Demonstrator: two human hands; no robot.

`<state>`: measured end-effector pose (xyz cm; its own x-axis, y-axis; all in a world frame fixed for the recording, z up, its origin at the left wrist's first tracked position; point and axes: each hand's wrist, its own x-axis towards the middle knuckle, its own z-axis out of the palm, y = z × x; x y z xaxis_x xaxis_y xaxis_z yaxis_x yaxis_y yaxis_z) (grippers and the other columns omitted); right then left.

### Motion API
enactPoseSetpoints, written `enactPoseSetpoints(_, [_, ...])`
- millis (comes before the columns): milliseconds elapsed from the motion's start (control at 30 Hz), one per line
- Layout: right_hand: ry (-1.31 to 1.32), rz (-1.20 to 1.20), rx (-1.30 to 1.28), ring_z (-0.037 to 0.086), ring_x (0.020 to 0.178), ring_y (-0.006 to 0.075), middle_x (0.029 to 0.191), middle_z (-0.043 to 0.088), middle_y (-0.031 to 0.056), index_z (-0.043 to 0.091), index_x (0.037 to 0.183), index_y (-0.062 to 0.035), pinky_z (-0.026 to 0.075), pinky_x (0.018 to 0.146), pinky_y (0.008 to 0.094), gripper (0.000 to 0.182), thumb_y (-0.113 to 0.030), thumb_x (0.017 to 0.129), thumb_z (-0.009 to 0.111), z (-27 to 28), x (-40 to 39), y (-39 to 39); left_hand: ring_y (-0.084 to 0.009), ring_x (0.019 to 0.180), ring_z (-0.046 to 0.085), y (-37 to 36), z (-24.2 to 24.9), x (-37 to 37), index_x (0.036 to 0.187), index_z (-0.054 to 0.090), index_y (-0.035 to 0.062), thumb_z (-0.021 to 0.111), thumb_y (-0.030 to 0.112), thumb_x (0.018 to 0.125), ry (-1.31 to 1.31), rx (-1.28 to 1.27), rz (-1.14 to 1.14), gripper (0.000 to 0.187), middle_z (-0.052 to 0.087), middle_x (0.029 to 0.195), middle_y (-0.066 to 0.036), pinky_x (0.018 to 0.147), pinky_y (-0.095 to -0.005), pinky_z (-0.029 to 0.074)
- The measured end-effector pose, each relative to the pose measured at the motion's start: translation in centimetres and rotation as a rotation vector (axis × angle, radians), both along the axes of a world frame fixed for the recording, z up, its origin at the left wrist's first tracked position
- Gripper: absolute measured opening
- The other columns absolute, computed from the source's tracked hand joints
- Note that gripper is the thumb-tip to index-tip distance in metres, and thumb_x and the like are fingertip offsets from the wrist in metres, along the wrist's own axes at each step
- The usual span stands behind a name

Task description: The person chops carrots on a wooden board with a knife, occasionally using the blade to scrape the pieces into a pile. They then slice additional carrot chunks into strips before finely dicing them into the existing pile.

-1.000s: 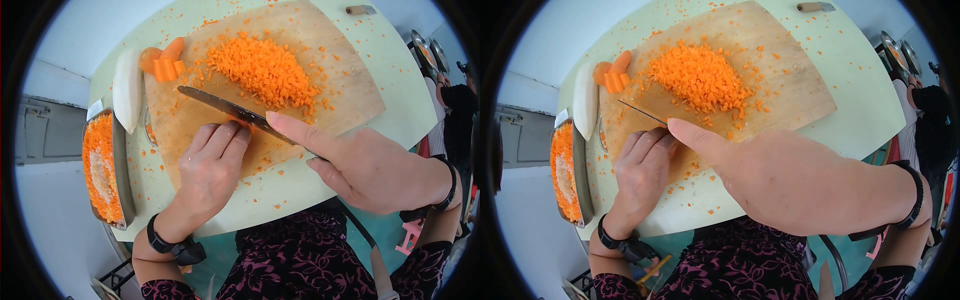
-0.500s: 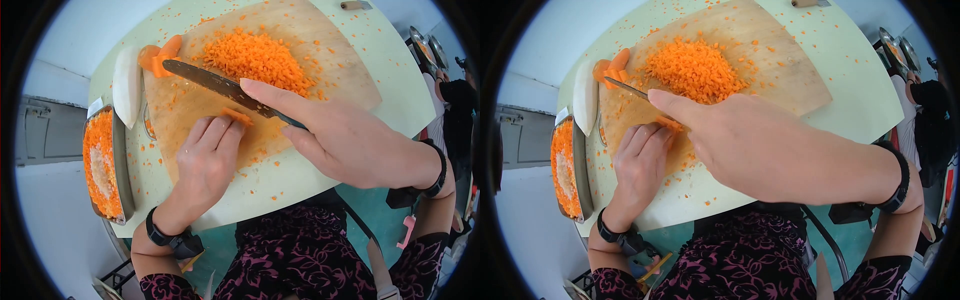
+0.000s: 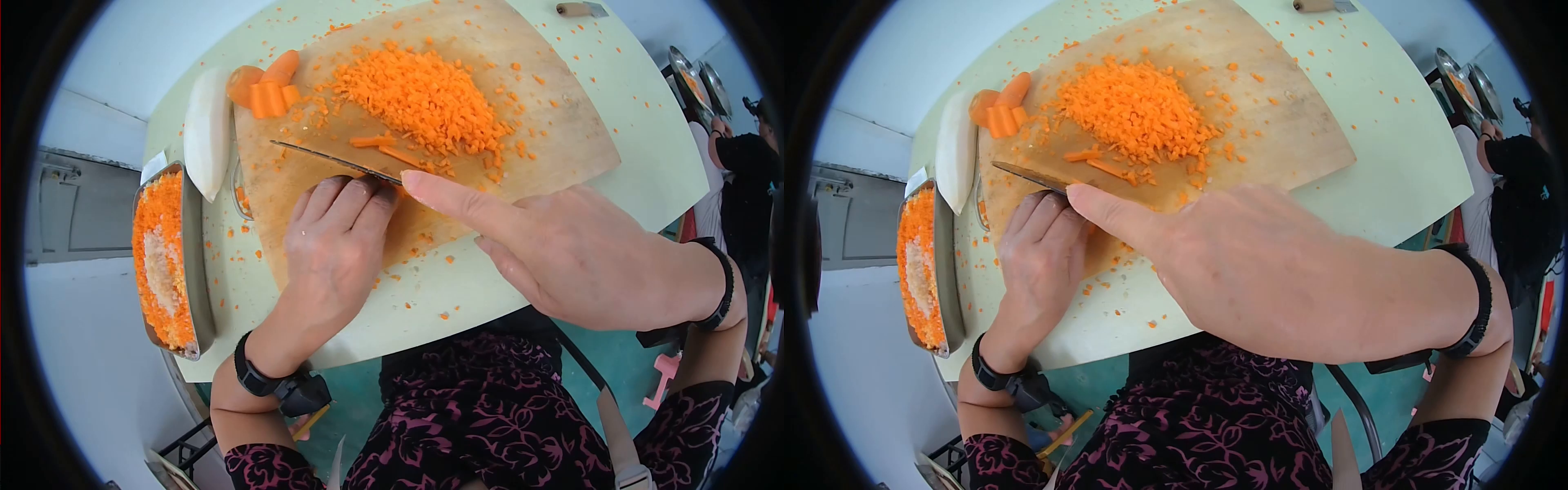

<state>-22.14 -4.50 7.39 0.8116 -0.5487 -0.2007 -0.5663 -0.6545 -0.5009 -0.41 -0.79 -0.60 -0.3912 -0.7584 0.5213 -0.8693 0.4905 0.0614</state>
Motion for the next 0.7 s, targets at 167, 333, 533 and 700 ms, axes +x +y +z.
enactPoseSetpoints(167, [0.061,-0.031,0.081,0.055,0.052,0.0312,0.06,0.052,0.0154,0.029,0.144,-0.0125,0.043,0.049,0.04,0.066,0.004,0.083,0.048,0.6,0.5,-0.2,-0.0225,0.085,0.059,0.1,0.0,-0.1,0.091,0.065,0.0024,0.062,0.003,0.068,0.005,0.031,0.014,0.023,0.061,0.088,-0.006,0.071,-0.0324,0.048])
enactPoseSetpoints(333, [-0.139,-0.008,0.032,0.05,0.046,0.0303,0.057,0.049,0.015,0.028,0.145,-0.0149,0.04,0.047,0.0377,0.065,0.001,0.085,0.047,-1.6,0.8,-0.5,-0.023,0.084,0.059,0.1,0.1,-0.1,0.091,0.065,0.002,0.062,0.004,0.066,-0.003,0.037,0.011,0.025,0.061,0.088,-0.006,0.071,-0.0322,0.048])
enactPoseSetpoints(533, [-0.167,-0.077,0.028,0.049,0.046,0.0281,0.056,0.049,0.0155,0.032,0.143,-0.0123,0.04,0.048,0.0378,0.062,-0.001,0.084,0.048,-1.7,1.8,-1.6,-0.0251,0.086,0.059,0.1,-0.3,0.0,0.093,0.063,0.0005,0.061,0.003,0.067,0.013,-0.003,-0.018,0.026,0.06,0.09,-0.009,0.071,-0.034,0.049])
enactPoseSetpoints(700, [-0.142,-0.099,-0.009,0.046,0.042,0.024,0.052,0.044,0.0115,0.029,0.146,-0.0191,0.038,0.045,0.0352,0.065,-0.002,0.086,0.049,-1.0,0.9,-0.8,-0.0267,0.087,0.059,0.1,-0.6,0.0,0.093,0.063,-0.0008,0.061,0.002,0.067,0.031,-0.018,-0.028,0.026,0.059,0.089,-0.011,0.072,-0.0353,0.049])
